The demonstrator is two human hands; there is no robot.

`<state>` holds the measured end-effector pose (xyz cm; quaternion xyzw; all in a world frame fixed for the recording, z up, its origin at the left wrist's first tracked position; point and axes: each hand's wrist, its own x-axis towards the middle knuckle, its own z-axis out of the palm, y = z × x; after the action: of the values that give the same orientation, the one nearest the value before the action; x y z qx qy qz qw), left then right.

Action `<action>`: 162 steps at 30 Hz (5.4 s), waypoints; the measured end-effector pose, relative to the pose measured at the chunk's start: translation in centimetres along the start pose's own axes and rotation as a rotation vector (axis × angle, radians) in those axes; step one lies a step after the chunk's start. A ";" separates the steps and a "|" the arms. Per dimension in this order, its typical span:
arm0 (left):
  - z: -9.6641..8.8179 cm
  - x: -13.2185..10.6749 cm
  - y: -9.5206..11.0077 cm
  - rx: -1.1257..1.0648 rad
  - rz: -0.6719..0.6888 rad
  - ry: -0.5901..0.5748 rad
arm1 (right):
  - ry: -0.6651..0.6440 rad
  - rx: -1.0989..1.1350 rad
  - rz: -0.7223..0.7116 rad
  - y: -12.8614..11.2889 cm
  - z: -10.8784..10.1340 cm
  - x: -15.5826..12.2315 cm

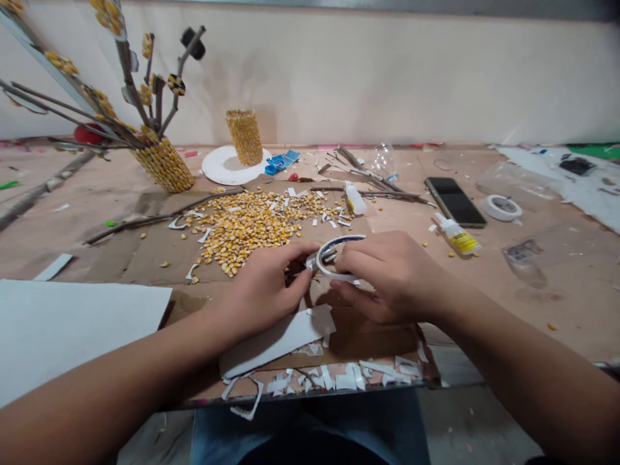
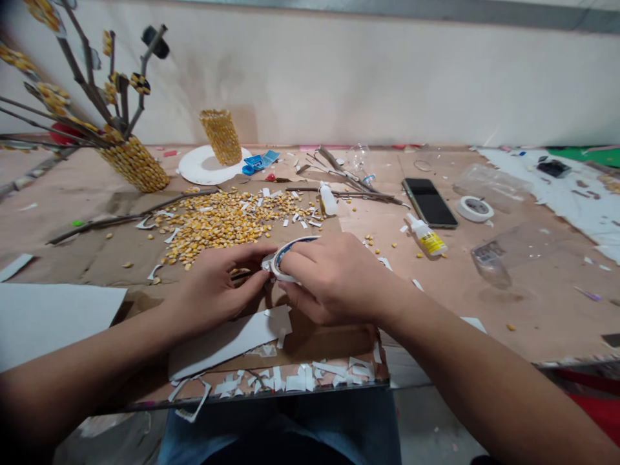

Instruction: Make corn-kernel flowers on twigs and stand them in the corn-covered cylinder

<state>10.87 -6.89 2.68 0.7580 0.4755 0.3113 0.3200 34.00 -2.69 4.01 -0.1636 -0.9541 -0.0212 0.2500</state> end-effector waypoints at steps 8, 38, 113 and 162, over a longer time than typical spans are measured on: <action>0.0 0.0 0.6 -0.219 -0.088 -0.018 | 0.009 -0.086 0.033 -0.1 0.1 0.0; -0.3 0.7 1.8 -0.475 -0.318 0.073 | 0.206 -0.068 0.148 -1.4 1.5 0.2; 0.0 -0.4 1.1 -0.370 -0.109 0.194 | -0.705 0.138 0.804 5.4 -2.4 -0.5; 0.3 -0.9 1.1 -0.393 -0.028 0.246 | -0.125 1.088 0.858 -2.2 -1.1 1.4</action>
<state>11.35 -8.16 3.14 0.6305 0.4517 0.4837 0.4055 32.67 -4.48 5.75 -0.3785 -0.6930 0.5700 0.2274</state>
